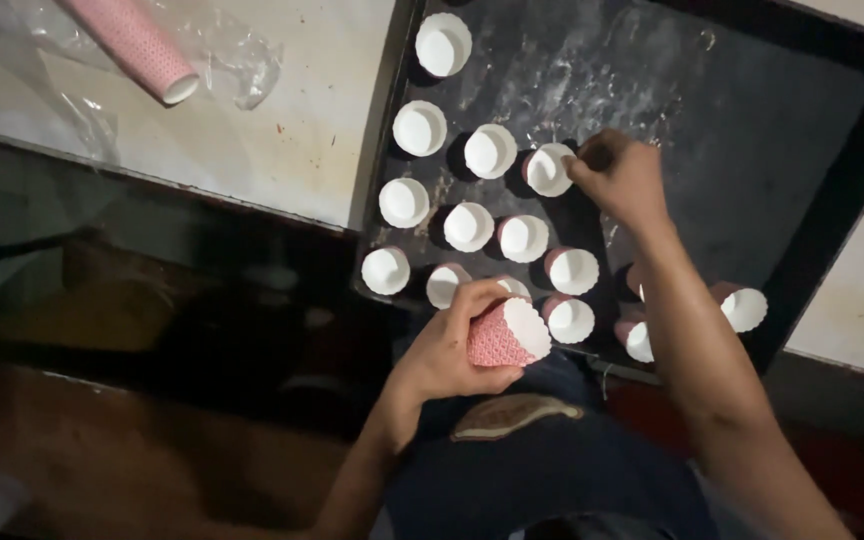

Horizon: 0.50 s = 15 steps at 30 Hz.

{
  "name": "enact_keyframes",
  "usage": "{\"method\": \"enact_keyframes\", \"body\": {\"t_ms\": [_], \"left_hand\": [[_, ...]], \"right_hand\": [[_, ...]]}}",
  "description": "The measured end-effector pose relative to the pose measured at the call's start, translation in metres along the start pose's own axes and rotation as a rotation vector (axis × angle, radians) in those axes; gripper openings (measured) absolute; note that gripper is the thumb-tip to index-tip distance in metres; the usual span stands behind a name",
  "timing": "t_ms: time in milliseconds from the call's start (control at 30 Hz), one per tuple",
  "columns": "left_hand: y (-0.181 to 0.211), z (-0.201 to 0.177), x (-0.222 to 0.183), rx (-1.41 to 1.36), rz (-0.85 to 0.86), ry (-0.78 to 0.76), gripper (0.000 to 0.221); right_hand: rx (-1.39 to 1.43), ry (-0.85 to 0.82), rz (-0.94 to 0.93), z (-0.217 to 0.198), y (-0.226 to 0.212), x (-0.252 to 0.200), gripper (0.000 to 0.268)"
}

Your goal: The person takes pink paper baking cups from a plastic-wrapped roll, opens each cup by hand, and places them one at a time into the pockets of a black baking tray, gradually filling the tray. At the end they wrap the remaining roll in plastic and set it on a storage shelf.

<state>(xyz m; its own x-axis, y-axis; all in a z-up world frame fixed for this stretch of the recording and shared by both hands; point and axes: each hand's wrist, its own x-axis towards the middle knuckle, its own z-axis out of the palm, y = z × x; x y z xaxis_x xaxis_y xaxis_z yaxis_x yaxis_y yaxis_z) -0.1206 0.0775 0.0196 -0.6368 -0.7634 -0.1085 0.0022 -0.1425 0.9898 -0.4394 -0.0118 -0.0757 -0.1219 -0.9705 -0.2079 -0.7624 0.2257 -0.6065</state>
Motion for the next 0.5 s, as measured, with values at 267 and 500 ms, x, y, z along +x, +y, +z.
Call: {"method": "enact_keyframes", "body": {"t_ms": [267, 500], "left_hand": [[0.005, 0.028, 0.01, 0.054, 0.012, -0.047, 0.077], [0.011, 0.039, 0.035, 0.154, 0.02, -0.172, 0.079]], "right_hand": [[0.414, -0.283, -0.139, -0.057, -0.041, -0.106, 0.019], [0.511, -0.237, -0.116, -0.054, -0.05, -0.155, 0.016]]}}
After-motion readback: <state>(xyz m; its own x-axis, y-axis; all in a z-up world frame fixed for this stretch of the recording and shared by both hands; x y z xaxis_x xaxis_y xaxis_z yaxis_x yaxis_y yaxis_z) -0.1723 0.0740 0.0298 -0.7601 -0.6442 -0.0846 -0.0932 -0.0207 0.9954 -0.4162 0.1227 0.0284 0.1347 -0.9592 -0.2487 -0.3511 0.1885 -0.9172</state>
